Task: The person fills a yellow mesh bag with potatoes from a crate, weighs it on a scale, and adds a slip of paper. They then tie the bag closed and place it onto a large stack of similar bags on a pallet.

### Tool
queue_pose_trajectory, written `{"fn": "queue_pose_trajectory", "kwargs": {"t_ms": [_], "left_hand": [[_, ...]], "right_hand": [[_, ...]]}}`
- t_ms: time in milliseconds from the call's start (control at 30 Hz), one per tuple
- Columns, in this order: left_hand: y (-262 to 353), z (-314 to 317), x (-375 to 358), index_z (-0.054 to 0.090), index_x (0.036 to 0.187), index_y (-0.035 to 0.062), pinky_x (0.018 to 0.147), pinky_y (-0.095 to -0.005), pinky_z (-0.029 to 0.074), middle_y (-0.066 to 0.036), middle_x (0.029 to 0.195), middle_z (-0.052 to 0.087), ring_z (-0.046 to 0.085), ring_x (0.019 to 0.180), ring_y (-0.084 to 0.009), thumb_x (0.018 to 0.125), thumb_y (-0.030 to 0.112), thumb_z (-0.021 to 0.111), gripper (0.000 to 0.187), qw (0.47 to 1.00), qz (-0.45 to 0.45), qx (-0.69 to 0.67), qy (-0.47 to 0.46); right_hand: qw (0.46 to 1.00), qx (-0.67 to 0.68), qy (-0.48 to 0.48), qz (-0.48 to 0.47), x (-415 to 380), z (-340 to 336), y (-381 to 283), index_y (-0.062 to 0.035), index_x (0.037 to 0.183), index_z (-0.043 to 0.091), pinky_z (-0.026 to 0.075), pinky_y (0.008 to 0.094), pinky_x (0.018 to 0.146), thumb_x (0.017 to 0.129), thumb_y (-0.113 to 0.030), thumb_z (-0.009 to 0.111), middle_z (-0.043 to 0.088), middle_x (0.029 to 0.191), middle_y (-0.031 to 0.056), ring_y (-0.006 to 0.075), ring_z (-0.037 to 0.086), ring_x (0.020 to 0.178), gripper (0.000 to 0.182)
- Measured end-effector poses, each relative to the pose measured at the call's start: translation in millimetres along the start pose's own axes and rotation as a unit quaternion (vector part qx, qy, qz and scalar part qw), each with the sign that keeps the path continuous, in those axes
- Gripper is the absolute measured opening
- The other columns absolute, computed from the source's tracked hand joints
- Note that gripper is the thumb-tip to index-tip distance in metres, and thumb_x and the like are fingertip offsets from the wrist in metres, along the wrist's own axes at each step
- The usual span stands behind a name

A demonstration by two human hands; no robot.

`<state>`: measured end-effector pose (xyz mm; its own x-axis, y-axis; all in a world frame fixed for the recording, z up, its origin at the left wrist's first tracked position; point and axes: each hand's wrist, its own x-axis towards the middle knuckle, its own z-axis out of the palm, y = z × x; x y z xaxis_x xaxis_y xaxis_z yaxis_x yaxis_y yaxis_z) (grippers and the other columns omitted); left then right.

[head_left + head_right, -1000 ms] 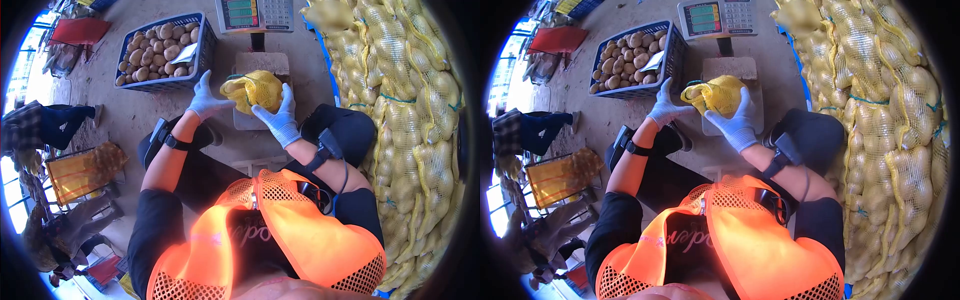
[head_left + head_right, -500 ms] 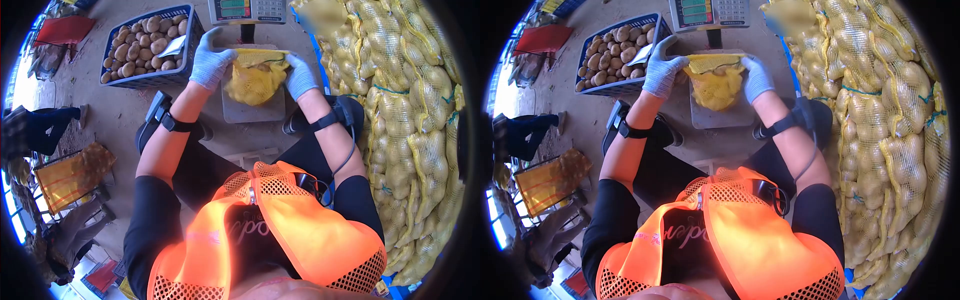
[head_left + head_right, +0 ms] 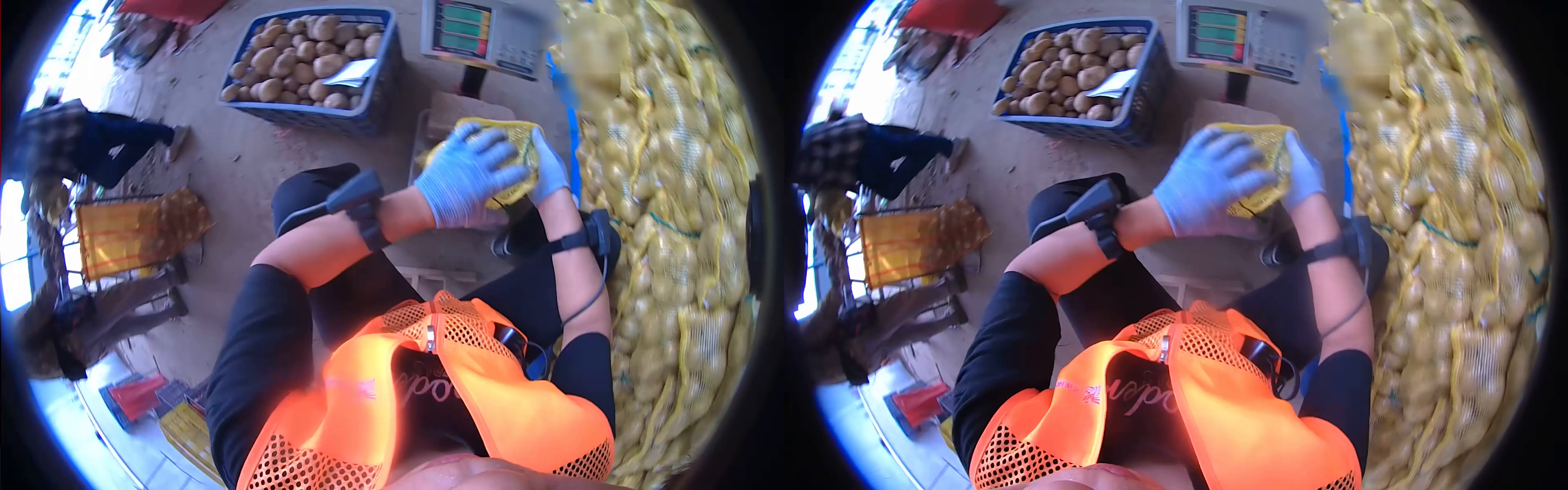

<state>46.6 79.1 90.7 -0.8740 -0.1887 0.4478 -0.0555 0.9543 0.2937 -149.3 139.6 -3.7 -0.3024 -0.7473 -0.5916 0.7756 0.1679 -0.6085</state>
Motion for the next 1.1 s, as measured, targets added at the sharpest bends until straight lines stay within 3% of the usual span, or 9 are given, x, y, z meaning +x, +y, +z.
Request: {"fn": "queue_pose_trajectory", "kwargs": {"t_ms": [200,300,400,433,600,700,933,1000,1100], "left_hand": [[-48,14,-39,0.059,0.086,0.0172,0.089,-0.0437,0.038,-0.004,0.080,0.058,0.057,0.086,-0.0239,0.065,0.027,0.071,0.026,0.942,-0.161,0.165,-0.244],[-49,-8,-23,0.054,0.072,0.0149,0.069,-0.0367,0.042,-0.003,0.064,0.053,0.057,0.068,-0.0239,0.064,0.021,0.070,0.019,0.990,-0.081,0.073,-0.084],[-46,-27,-6,0.058,0.074,0.0157,0.075,-0.0374,0.041,-0.001,0.068,0.058,0.057,0.074,-0.0219,0.068,0.022,0.066,0.012,0.990,-0.090,0.103,-0.043],[-51,-24,-4,0.058,0.075,0.0156,0.075,-0.0378,0.041,-0.001,0.068,0.057,0.056,0.072,-0.0225,0.067,0.022,0.066,0.013,0.993,-0.075,0.091,-0.005],[-58,1,2,0.054,0.073,0.0111,0.067,-0.0387,0.042,-0.004,0.071,0.057,0.055,0.073,-0.0269,0.062,0.017,0.069,0.020,0.993,-0.088,0.076,-0.020],[-56,5,3,0.054,0.074,0.0096,0.063,-0.0405,0.044,-0.007,0.072,0.056,0.054,0.075,-0.0321,0.062,0.012,0.069,0.020,0.988,-0.151,0.001,-0.030],[-40,-5,16,0.052,0.075,0.0096,0.063,-0.0395,0.044,-0.008,0.073,0.054,0.053,0.074,-0.0325,0.062,0.011,0.069,0.021,0.991,-0.091,-0.046,0.083],[-46,7,14,0.052,0.076,0.0102,0.064,-0.0399,0.044,-0.008,0.073,0.053,0.052,0.074,-0.0323,0.062,0.010,0.069,0.022,0.993,-0.101,-0.029,0.054],[-53,27,-2,0.054,0.085,0.0103,0.070,-0.0389,0.045,-0.008,0.082,0.054,0.053,0.082,-0.0317,0.062,0.013,0.072,0.029,0.986,-0.155,-0.052,0.035]], "right_hand": [[1.000,-0.002,-0.007,-0.018,-3,7,-21,-0.0051,0.096,0.060,0.050,0.0329,0.073,0.089,-0.020,0.057,0.060,0.090,0.0076,0.0202,0.060,0.083,0.016],[0.999,0.012,-0.030,-0.017,-16,6,-34,-0.0058,0.094,0.060,0.051,0.0354,0.073,0.089,-0.017,0.057,0.061,0.091,0.0084,0.0209,0.061,0.083,0.013],[0.998,0.041,-0.053,-0.019,-21,7,-50,-0.0074,0.101,0.058,0.052,0.0418,0.078,0.089,-0.020,0.057,0.062,0.097,0.0086,0.0241,0.062,0.088,0.017],[0.998,0.059,-0.001,-0.014,-29,18,-57,-0.0074,0.091,0.061,0.053,0.0387,0.073,0.087,-0.017,0.059,0.062,0.090,0.0081,0.0216,0.061,0.081,0.010],[0.988,-0.052,0.060,-0.134,5,1,-39,-0.0079,0.089,0.061,0.051,0.0308,0.067,0.086,-0.016,0.062,0.062,0.086,0.0058,0.0166,0.061,0.076,0.009],[0.991,-0.033,0.043,-0.119,11,-4,-39,-0.0075,0.090,0.061,0.050,0.0306,0.066,0.087,-0.017,0.061,0.062,0.086,0.0058,0.0164,0.060,0.076,0.010],[0.996,0.019,-0.004,-0.092,2,-21,-56,-0.0101,0.097,0.059,0.052,0.0337,0.070,0.087,-0.022,0.060,0.062,0.090,0.0054,0.0195,0.061,0.079,0.016],[0.964,-0.180,0.073,-0.181,10,-23,-55,-0.0103,0.095,0.060,0.051,0.0303,0.069,0.086,-0.023,0.062,0.061,0.089,0.0036,0.0167,0.060,0.076,0.015],[0.976,-0.120,0.089,-0.159,7,-14,-46,-0.0090,0.086,0.062,0.048,0.0260,0.065,0.085,-0.022,0.065,0.059,0.081,0.0001,0.0105,0.057,0.071,0.013]]}}
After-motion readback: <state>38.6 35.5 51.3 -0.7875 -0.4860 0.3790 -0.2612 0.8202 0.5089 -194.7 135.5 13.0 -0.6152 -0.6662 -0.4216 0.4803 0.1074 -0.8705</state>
